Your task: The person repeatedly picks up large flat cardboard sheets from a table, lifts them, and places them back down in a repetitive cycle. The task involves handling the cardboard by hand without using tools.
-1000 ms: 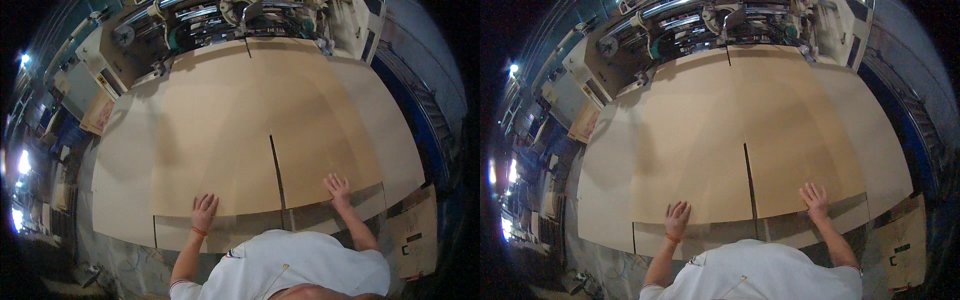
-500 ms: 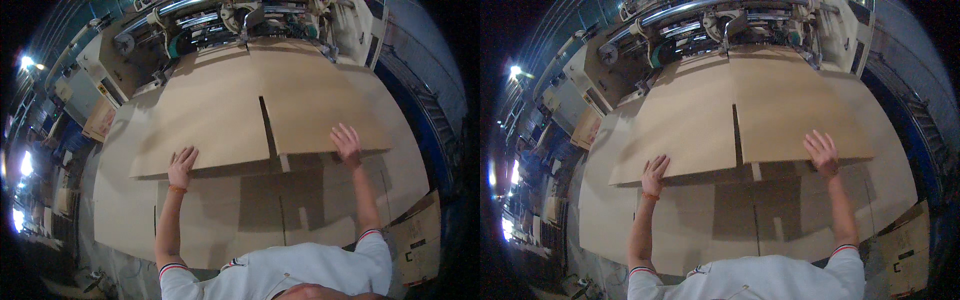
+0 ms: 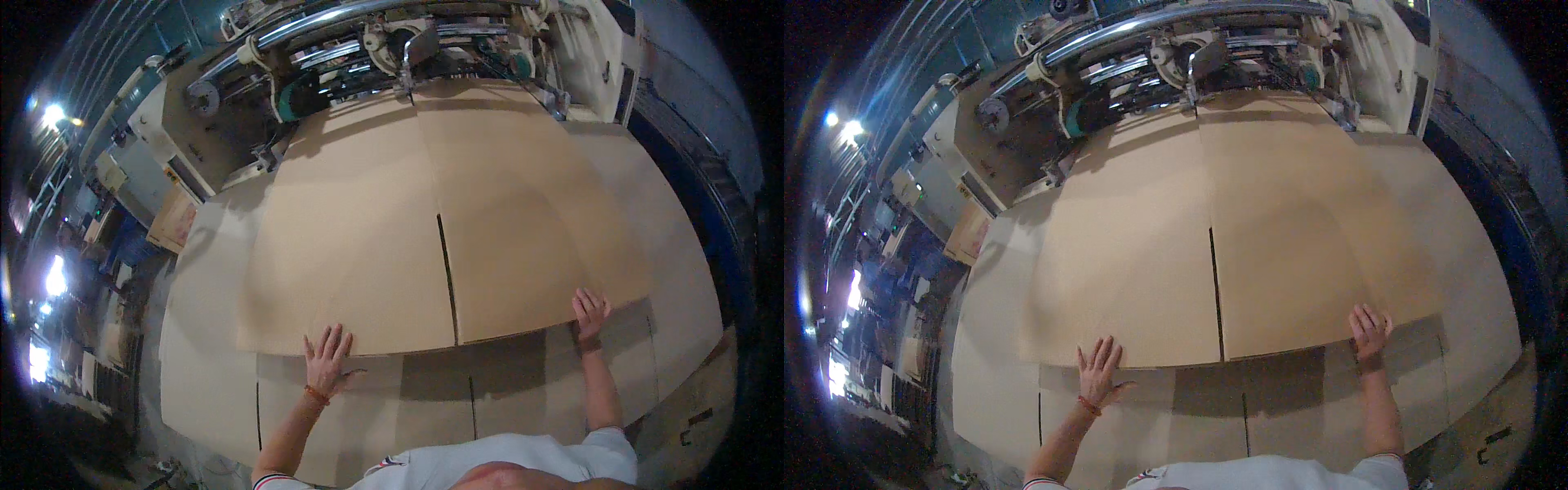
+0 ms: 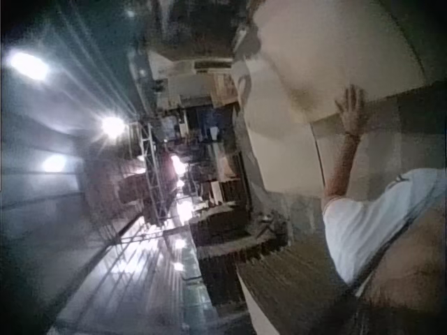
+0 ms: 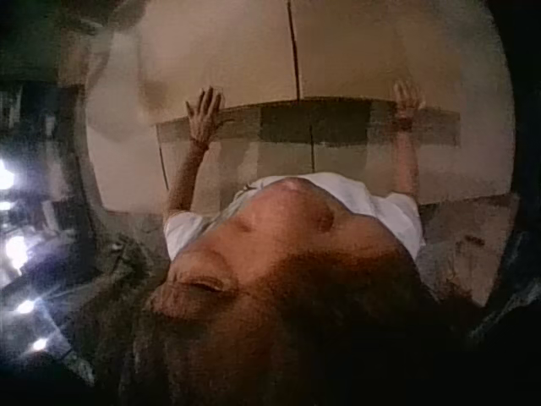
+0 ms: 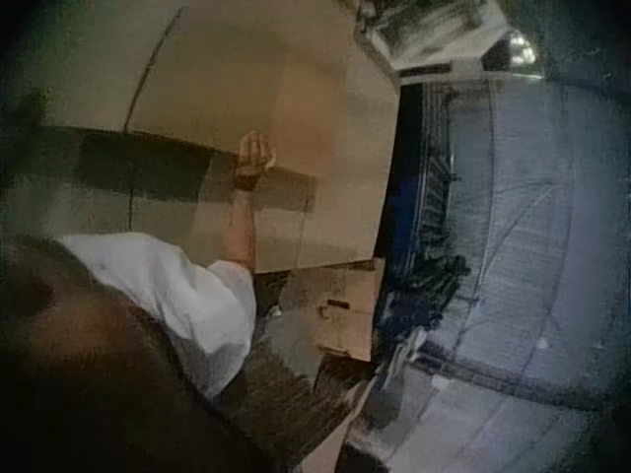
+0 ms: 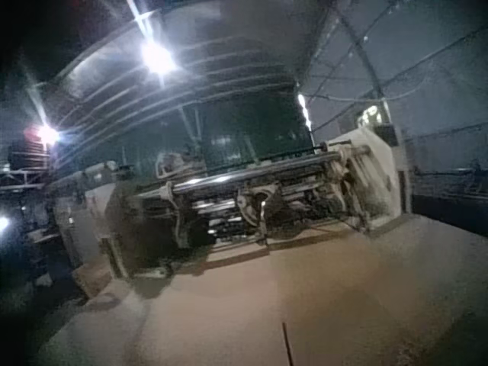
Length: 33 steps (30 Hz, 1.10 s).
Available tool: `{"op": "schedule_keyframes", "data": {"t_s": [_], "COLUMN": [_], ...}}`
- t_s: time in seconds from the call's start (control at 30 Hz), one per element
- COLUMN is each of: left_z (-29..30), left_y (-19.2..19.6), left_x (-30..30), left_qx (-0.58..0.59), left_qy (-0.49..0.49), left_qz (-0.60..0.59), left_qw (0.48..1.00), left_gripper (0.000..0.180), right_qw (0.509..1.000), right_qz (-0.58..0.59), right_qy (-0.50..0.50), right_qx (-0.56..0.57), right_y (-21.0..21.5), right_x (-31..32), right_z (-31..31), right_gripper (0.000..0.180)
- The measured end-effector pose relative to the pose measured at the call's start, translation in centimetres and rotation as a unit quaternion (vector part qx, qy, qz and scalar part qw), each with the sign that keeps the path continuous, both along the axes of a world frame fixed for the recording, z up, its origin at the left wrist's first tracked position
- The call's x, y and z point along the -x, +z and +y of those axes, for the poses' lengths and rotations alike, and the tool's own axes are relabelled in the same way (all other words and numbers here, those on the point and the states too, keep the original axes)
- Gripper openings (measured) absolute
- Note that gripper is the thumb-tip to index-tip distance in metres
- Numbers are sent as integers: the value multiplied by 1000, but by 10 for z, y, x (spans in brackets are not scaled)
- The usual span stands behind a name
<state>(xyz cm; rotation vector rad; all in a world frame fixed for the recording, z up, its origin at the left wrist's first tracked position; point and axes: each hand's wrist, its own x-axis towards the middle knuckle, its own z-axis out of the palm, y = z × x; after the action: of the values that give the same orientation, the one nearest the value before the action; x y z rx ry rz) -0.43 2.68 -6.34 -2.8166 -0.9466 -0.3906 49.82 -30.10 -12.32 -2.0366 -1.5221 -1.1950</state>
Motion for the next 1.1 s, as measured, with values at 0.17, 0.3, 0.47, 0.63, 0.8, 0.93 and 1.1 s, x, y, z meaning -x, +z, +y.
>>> {"op": "schedule_keyframes", "data": {"t_s": [0.17,0.3,0.47,0.63,0.8,0.93,1.1], "left_z": [37,86,177,250,311,330,312], "left_y": [-46,-39,-5,12,29,27,15], "left_x": [-31,-74,-120,-169,-220,-226,-216], "left_qx": [-99,-70,-140,-110,-73,-72,-171], "left_qy": [14,51,59,64,109,126,129], "left_qz": [-78,-89,-68,-65,-24,12,105], "left_qw": [992,992,986,990,991,989,971], "left_gripper": [55,50,49,50,49,46,65], "right_qw": [999,999,997,999,997,993,990], "right_qz": [7,34,-3,3,12,32,83], "right_qy": [33,25,58,31,-71,-111,-107], "right_qx": [10,-15,-41,-31,-21,5,39], "right_y": [3,10,45,65,58,38,38], "right_x": [-24,-72,-134,-182,-222,-213,-178], "right_z": [15,78,157,232,309,315,311], "right_gripper": [36,39,31,28,30,36,49]}}
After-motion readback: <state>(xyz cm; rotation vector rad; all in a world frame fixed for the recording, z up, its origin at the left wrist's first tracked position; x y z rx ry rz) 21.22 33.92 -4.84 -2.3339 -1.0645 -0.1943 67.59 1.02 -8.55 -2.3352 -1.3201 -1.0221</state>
